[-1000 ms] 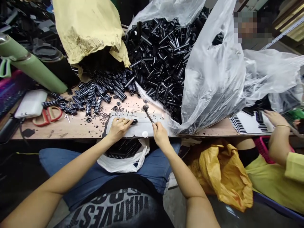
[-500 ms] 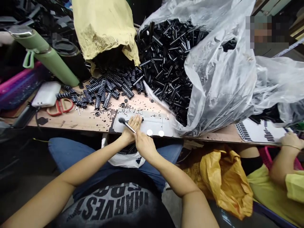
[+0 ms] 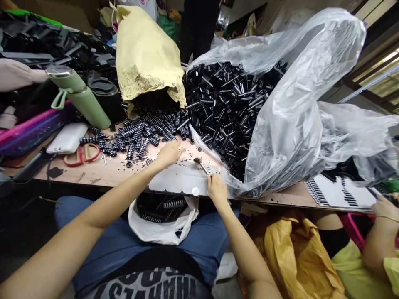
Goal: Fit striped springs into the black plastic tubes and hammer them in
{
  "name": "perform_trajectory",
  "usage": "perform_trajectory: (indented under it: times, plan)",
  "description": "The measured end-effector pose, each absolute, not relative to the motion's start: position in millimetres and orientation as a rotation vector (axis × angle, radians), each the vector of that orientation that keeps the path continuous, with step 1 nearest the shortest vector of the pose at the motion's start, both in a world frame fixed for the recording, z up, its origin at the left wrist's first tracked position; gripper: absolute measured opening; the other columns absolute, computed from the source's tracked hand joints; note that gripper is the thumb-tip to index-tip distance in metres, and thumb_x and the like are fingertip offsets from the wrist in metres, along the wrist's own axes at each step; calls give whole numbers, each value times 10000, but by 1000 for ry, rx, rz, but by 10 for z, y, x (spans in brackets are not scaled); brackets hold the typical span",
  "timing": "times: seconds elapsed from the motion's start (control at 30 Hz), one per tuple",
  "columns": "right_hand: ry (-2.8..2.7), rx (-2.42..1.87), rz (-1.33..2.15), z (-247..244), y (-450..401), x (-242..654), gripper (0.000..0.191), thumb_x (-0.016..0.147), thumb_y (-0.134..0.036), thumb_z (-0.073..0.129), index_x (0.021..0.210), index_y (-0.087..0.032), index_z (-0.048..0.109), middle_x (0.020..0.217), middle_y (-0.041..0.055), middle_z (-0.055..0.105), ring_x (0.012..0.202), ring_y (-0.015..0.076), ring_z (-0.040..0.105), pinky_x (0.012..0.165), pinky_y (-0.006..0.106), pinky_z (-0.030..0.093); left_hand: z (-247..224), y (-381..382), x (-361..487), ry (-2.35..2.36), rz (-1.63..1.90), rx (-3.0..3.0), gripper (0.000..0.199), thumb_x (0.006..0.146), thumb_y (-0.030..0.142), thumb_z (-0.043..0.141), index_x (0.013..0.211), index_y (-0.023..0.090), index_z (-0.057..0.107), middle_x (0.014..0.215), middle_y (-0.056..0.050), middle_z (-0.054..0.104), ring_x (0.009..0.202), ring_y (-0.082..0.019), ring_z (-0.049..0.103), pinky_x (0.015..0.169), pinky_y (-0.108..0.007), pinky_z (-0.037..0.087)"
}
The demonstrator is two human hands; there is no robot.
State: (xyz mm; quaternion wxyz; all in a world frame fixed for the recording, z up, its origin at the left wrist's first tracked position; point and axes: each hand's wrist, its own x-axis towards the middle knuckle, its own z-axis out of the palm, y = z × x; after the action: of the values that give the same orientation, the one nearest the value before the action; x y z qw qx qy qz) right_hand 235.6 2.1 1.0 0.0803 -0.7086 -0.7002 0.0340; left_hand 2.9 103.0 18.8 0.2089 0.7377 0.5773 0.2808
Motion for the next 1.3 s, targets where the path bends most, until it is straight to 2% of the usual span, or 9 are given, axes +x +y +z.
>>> perform_trajectory:
  times: [0.2,0.37,0.57,0.7,0.77,0.87,1.0,1.2,1.3]
  plan:
    - [-2120,-1733,152,60,340,2182,261,945,-372,458,1067,-180,587,1048,122,619,1028,271,562,895,420,464,312,2323,109,2004,650,1903,293,856,219,534,990,2,679,1112,-268,613,1123,-347,511,894,-392,423]
    - [-1983,-1482,448,235,608,1992,216,920,-372,507,1022,-207,602,1046,84,632,1021,225,583,895,379,482,217,2266,117,1937,692,1882,184,795,199,581,791,72,714,826,-179,678,838,-265,624,733,-324,453]
    - [-1471,-1421,940,379,836,1781,413,837,-522,569,1068,-180,585,1075,91,644,924,198,616,784,336,517,173,1490,-67,1287,1244,1385,297,791,420,627,696,142,674,572,-12,583,518,-119,497,509,-233,377]
    - [-1024,-1235,1730,548,789,1577,790,779,-817,337,1141,-150,557,1105,156,649,963,249,643,781,385,541,240,900,-22,1229,1578,1515,202,791,354,661,741,160,687,775,-59,672,784,-180,592,716,-300,468]
    - [-963,-1130,1911,588,707,1499,920,745,-879,195,1140,-138,568,1133,180,641,1006,272,640,843,423,534,258,662,16,1217,1686,1658,146,803,304,653,748,174,688,843,-68,684,900,-200,589,845,-346,455]
    - [-1264,-1138,1481,572,565,1465,890,697,-858,430,1306,-210,471,1383,147,495,1219,293,531,981,465,473,222,427,13,1257,1599,1566,152,813,284,635,712,175,668,799,-54,672,836,-184,594,815,-326,457]
    - [-1976,-1110,723,534,421,1507,1062,597,-621,778,1462,-252,285,1571,124,212,1448,316,206,1155,528,250,78,257,-75,1239,1385,1229,203,778,323,658,660,158,649,707,-31,641,685,-150,578,644,-259,439]
    - [-2286,-1156,363,497,385,1420,864,714,-443,740,1440,-212,333,1476,170,349,1383,322,337,1118,519,331,-40,67,-152,1268,1311,1281,248,821,368,609,695,158,652,744,-41,639,722,-160,585,664,-261,449]
    - [-2260,-1322,317,397,404,1410,938,636,-447,789,1414,-147,362,1407,204,412,1338,357,376,1105,534,338,-59,155,-359,1622,1253,1508,298,861,388,553,981,137,659,987,-118,654,922,-229,595,805,-336,470]
